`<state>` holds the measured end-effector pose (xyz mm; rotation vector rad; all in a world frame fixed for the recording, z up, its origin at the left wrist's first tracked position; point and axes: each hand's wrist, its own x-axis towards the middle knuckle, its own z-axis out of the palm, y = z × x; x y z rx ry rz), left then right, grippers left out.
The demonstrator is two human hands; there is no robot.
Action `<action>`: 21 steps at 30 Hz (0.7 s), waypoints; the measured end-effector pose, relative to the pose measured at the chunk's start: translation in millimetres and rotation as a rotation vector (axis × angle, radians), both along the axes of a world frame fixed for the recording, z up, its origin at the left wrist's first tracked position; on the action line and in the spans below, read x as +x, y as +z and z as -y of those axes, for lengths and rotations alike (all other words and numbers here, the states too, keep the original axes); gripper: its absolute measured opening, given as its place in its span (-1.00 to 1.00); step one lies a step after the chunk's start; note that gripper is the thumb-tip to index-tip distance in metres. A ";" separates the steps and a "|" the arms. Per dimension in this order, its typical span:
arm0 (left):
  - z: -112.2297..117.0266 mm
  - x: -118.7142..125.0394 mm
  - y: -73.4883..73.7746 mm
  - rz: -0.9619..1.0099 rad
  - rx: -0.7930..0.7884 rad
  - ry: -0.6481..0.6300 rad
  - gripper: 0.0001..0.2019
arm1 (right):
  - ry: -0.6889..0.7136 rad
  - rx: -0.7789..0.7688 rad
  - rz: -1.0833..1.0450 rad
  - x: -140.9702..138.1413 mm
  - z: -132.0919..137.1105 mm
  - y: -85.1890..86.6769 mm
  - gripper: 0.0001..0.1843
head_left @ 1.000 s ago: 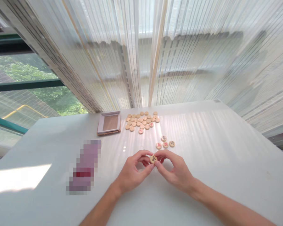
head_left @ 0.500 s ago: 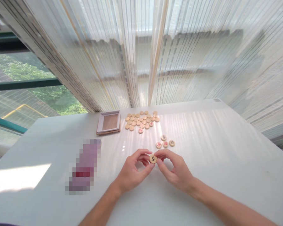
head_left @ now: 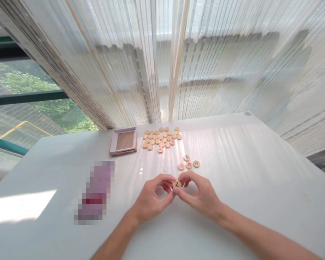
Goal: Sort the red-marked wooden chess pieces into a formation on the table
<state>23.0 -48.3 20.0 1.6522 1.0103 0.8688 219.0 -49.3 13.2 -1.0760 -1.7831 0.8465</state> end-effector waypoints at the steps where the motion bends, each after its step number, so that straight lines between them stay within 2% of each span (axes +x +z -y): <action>1: 0.2 0.5 0.4 0.000 0.005 -0.015 -0.79 | -0.015 -0.006 0.008 0.2 0.4 -0.8 -0.89; 11: 0.0 1.4 -0.2 0.011 0.013 -0.029 -0.81 | -0.042 -0.080 0.005 -1.0 2.4 -4.0 -0.86; 21: -0.1 -0.6 -4.1 0.012 -0.012 -0.015 -0.77 | 0.007 -0.014 -0.036 -1.8 1.2 -0.1 -0.89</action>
